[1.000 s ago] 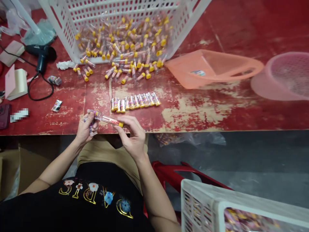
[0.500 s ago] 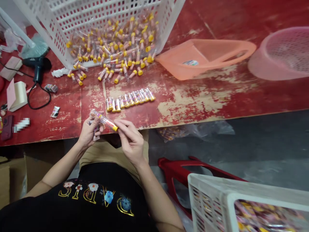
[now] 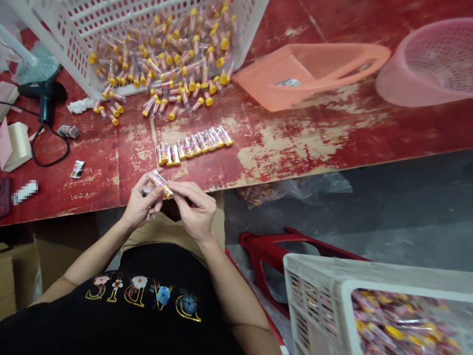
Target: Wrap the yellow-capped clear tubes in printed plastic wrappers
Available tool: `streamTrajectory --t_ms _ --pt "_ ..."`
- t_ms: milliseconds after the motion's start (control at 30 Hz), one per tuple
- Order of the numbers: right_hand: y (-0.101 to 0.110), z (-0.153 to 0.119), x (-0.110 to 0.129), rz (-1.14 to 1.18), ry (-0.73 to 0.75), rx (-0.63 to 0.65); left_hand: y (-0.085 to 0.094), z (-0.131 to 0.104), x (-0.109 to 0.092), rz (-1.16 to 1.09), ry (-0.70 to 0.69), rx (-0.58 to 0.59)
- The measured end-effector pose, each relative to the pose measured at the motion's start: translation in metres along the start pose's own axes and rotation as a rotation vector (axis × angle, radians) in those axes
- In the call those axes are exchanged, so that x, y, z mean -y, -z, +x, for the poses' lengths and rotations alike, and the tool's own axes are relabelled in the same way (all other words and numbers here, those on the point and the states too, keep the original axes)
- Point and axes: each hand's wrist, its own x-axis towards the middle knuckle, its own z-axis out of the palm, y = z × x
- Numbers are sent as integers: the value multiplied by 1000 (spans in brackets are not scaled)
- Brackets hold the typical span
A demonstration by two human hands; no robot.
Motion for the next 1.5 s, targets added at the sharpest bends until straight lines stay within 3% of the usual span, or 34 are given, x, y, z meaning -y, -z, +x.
streamTrajectory --t_ms 167,333,500,633,733,867,933,1033,1100,1167,1300,1400,1433,1500 --pt "-3 2 0 -67 -55 0 2 3 2 -30 19 -41" --pt "-14 2 -10 -110 -50 42 18 10 4 -83 55 -91" --pt "-49 23 -51 -190 18 79 45 25 10 -201 62 -232" --pt "-75 57 -89 -542 114 165 66 32 12 -447 95 -421" --pt "-75 66 -98 -730 175 249 79 31 12 -503 72 -486" --pt "-61 43 -82 -633 130 175 84 29 11 -521 -17 -465" --pt "-58 25 -72 -442 -35 165 79 29 11 -551 -49 -411" --pt "-66 5 -61 -121 -349 289 68 26 14 -589 -40 -307" --pt "-74 0 -60 -20 -447 353 62 23 17 -582 -30 -294" --pt "-81 1 -62 -38 -424 382 60 22 20 -569 -29 -320" --pt "-93 14 -64 -281 -222 383 73 23 18 -491 1 -353" --pt "-97 14 -39 -483 -174 405 78 6 11 -218 -14 -461" --pt "-99 14 -30 -533 -176 468 81 1 8 -84 -59 -513" --pt "-101 22 -25 -575 -135 560 91 5 3 -4 -33 -449"
